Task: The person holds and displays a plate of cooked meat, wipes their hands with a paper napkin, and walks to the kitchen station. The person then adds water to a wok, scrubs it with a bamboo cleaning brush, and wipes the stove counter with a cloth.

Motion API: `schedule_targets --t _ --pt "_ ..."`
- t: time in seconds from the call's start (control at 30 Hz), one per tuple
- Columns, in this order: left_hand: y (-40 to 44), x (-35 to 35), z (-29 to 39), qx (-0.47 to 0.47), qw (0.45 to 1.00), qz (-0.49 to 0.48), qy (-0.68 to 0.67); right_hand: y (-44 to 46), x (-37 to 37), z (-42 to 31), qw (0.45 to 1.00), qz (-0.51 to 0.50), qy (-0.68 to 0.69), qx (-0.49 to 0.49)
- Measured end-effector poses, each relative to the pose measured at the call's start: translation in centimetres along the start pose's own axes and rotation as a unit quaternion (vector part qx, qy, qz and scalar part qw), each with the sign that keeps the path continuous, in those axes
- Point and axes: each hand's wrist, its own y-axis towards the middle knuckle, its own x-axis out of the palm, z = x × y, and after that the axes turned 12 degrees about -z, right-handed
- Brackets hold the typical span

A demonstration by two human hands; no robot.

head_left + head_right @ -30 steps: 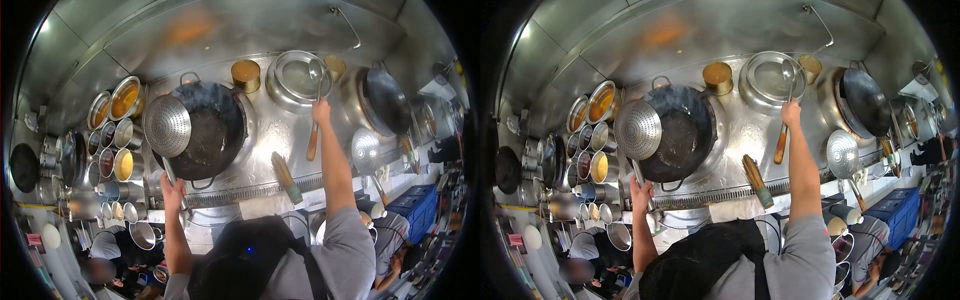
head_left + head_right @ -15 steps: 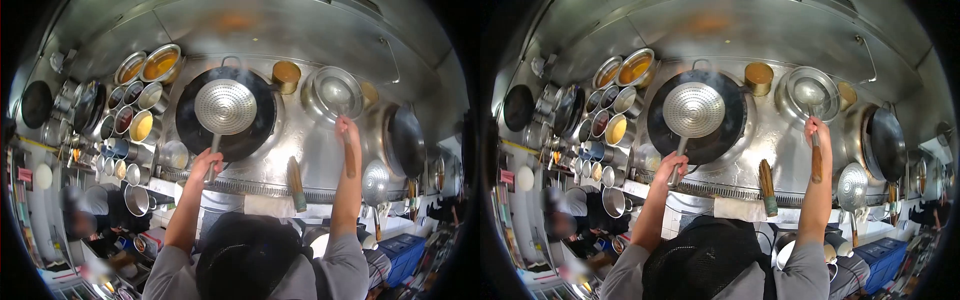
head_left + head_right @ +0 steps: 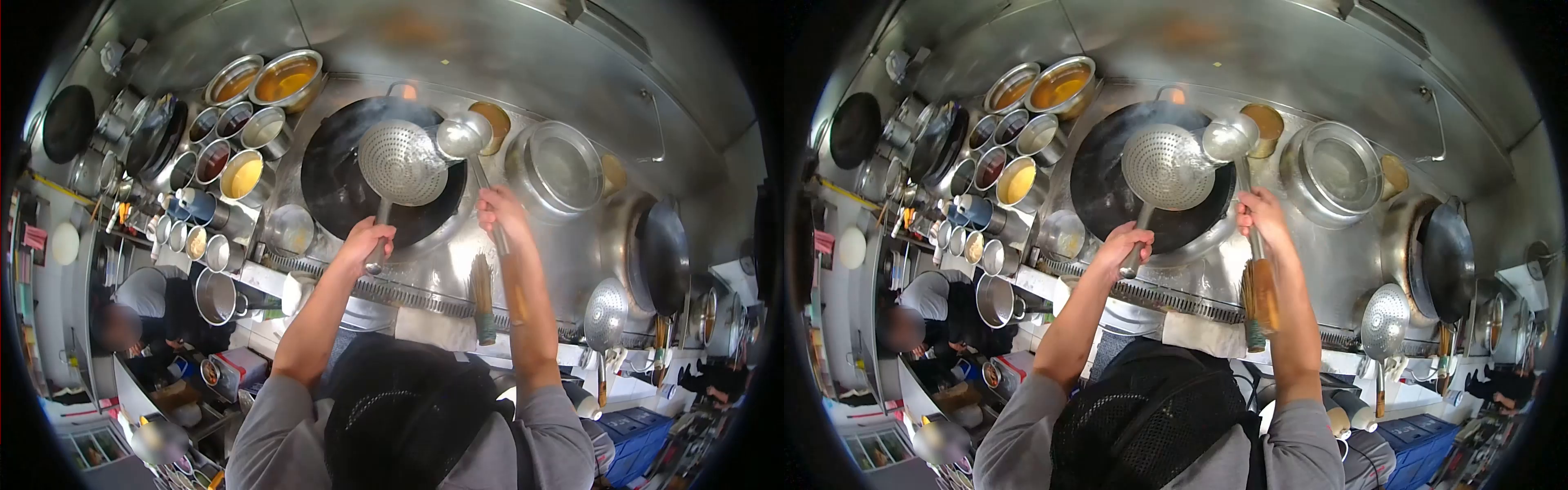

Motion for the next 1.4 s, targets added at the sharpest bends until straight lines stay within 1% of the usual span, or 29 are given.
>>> schedule_targets --t 0.03,0.1,0.13,0.17,0.2,0.23,0.27,0.3,0.37,0.4,0.47,0.53,0.67,0.73,0.77,0.83,0.87,0.9,0.97,1.0,1.07,1.1,1.17,1.2,1.23,1.27,1.3,1.37,1.4 --pt "0.2 -0.3 -0.2 0.001 1.000 0.006 -0.003 0.8 1.0 1.1 1.000 -0.005 0.000 0.005" --pt "0.5 -0.3 -0.2 0.013 0.999 0.021 0.046 2.0 3.0 2.5 0.973 0.046 -0.223 -0.033" --pt "0.5 -0.2 0.0 0.011 0.998 0.026 0.061 2.9 2.8 3.4 0.960 0.045 -0.277 -0.007" --pt "0.6 -0.5 -0.2 0.013 0.998 0.029 0.061 3.7 2.5 4.9 0.960 0.042 -0.277 -0.008" --pt "0.9 -0.9 -0.6 0.026 0.994 0.042 0.094 4.1 2.2 6.8 0.902 0.046 -0.421 -0.086" --pt "1.2 -1.3 -1.0 0.038 0.990 0.054 0.126 4.2 2.0 8.2 0.816 0.049 -0.553 -0.162" --pt "1.5 -1.8 -1.2 0.039 0.990 0.056 0.125 3.8 2.3 9.3 0.800 0.043 -0.581 -0.142" --pt "1.7 -2.3 -1.3 0.048 0.984 0.072 0.154 2.9 2.7 9.6 0.801 0.040 -0.581 -0.143" --pt "1.7 -3.3 -1.3 0.056 0.977 0.095 0.181 1.0 3.5 10.5 0.723 0.007 -0.680 -0.124" --pt "1.8 -3.9 -1.0 0.068 0.972 0.105 0.201 0.1 3.4 11.3 0.724 0.001 -0.678 -0.126" --pt "1.6 -5.2 -0.3 0.082 0.965 0.121 0.220 -1.7 2.1 12.5 0.649 -0.015 -0.757 -0.079" --pt "1.5 -6.4 0.2 0.094 0.955 0.133 0.247 -3.0 0.6 13.1 0.614 0.005 -0.786 -0.063" --pt "0.1 -6.6 1.5 0.117 0.929 0.158 0.313 -5.3 0.0 10.5 0.611 -0.001 -0.791 -0.024" --pt "-0.9 -5.3 2.2 0.113 0.909 0.171 0.363 -5.9 0.2 10.1 0.682 0.019 -0.724 -0.102" --pt "-0.9 -5.5 1.5 0.114 0.910 0.167 0.363 -5.4 0.6 10.1 0.681 0.023 -0.725 -0.101" --pt "-0.8 -5.5 -0.1 0.132 0.889 0.146 0.414 -3.1 2.4 10.6 0.731 0.056 -0.642 -0.224" --pt "-0.9 -5.1 -0.5 0.128 0.883 0.137 0.430 -2.1 3.5 10.7 0.742 0.061 -0.628 -0.227" --pt "-1.1 -4.6 -0.8 0.125 0.877 0.127 0.446 -1.8 4.4 10.9 0.744 0.071 -0.638 -0.186" --pt "-1.8 -4.2 -0.1 0.177 0.840 0.155 0.488 -2.9 5.2 10.2 0.709 0.055 -0.695 -0.101" --pt "-2.7 -3.9 1.3 0.146 0.869 0.159 0.445 -3.1 4.9 10.3 0.709 0.054 -0.696 -0.101" --pt "-3.6 -7.3 1.6 0.228 0.852 0.160 0.443 -4.3 3.1 10.7 0.698 -0.015 -0.713 -0.059" --pt "-4.6 -8.4 2.1 0.285 0.822 0.162 0.466 -4.6 2.2 11.4 0.697 -0.017 -0.715 -0.056" --pt "-8.2 -9.7 2.6 0.276 0.820 0.206 0.457 -4.4 0.8 13.3 0.744 0.009 -0.661 -0.100" --pt "-9.8 -11.2 2.3 0.255 0.817 0.236 0.461 -4.0 0.4 13.7 0.744 0.010 -0.661 -0.098" --pt "-11.5 -12.9 1.8 0.233 0.812 0.265 0.464 -3.5 0.2 13.9 0.761 0.040 -0.636 -0.118" --pt "-13.2 -14.8 1.0 0.218 0.826 0.286 0.434 -3.1 0.3 14.0 0.778 0.071 -0.609 -0.138" --pt "-15.0 -15.4 0.8 0.194 0.847 0.296 0.397 -2.4 0.7 13.8 0.778 0.074 -0.608 -0.136" --pt "-18.9 -15.8 1.0 0.137 0.890 0.304 0.311 -0.7 1.8 13.0 0.798 0.101 -0.588 -0.080" --pt "-20.0 -17.1 0.2 0.140 0.902 0.300 0.276 0.4 2.4 13.2 0.814 0.100 -0.570 -0.061"
